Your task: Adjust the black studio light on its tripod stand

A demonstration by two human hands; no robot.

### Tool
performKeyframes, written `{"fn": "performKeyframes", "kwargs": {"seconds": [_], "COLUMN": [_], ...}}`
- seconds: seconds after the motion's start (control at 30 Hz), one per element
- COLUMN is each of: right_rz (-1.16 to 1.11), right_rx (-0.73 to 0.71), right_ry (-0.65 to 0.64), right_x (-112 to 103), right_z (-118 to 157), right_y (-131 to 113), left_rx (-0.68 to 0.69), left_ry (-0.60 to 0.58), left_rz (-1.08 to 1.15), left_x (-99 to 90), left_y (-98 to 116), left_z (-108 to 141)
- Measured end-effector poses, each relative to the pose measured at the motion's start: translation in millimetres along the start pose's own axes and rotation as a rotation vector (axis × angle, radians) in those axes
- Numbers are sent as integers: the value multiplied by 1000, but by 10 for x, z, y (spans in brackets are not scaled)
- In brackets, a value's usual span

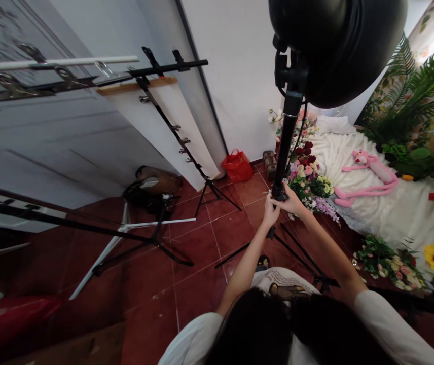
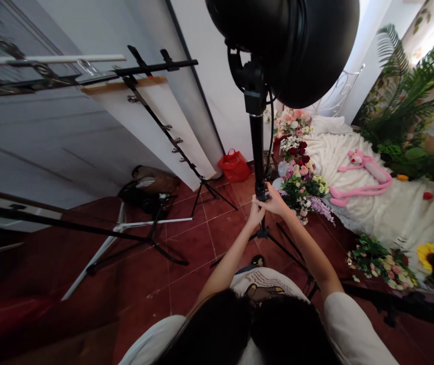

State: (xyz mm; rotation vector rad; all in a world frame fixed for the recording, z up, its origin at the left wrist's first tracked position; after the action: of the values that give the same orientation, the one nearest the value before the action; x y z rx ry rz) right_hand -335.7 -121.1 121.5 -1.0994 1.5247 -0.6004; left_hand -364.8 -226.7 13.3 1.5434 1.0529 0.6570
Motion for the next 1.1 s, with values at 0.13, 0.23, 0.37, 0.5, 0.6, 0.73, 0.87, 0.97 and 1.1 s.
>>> {"fn": "performKeyframes", "kwargs": {"seconds": [0.13, 0.23, 0.37, 0.5, 0.6, 0.73, 0.87, 0.97, 1.1], "right_rz": [172, 258, 313, 329, 215, 10, -15, -27, -9], "right_rx": [0, 0, 17, 73, 107, 157, 215, 304, 459], "right_ry": [10, 18, -4, 13, 33, 106, 92, 33, 7], "right_x": [-79, -48, 50, 66, 13, -79, -113, -134, -198], "right_z": [409, 606, 635, 557, 467, 261, 54, -29, -160], "right_y": [212, 309, 375, 435, 502, 628, 729, 776, 780], "left_rx": [-14, -28, -14, 2, 5, -1, -2, -31, -37], "left_ry": [5, 32, 39, 42, 46, 41, 45, 47, 35], "left_rz": [-3, -5, -6, 2, 1, -8, -17, -14, -18], "left_x": [5, 11, 21, 27, 31, 33, 33, 34, 29], "left_y": [-21, -22, -46, -109, -140, -134, -102, -80, -36], "left_z": [19, 23, 9, -3, -7, -5, -3, -3, -2]}}
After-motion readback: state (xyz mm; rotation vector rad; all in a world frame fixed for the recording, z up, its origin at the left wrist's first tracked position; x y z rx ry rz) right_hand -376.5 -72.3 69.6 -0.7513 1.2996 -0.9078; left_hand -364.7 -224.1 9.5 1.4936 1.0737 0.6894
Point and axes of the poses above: each hand's wrist, its own z-axis away from the middle knuckle, its own x-axis out of the palm, y = z × x, the point moved 3 cm from there along -z, towards the middle knuckle, and after that the axes turned 13 degrees about -y, right-handed, at the moved point
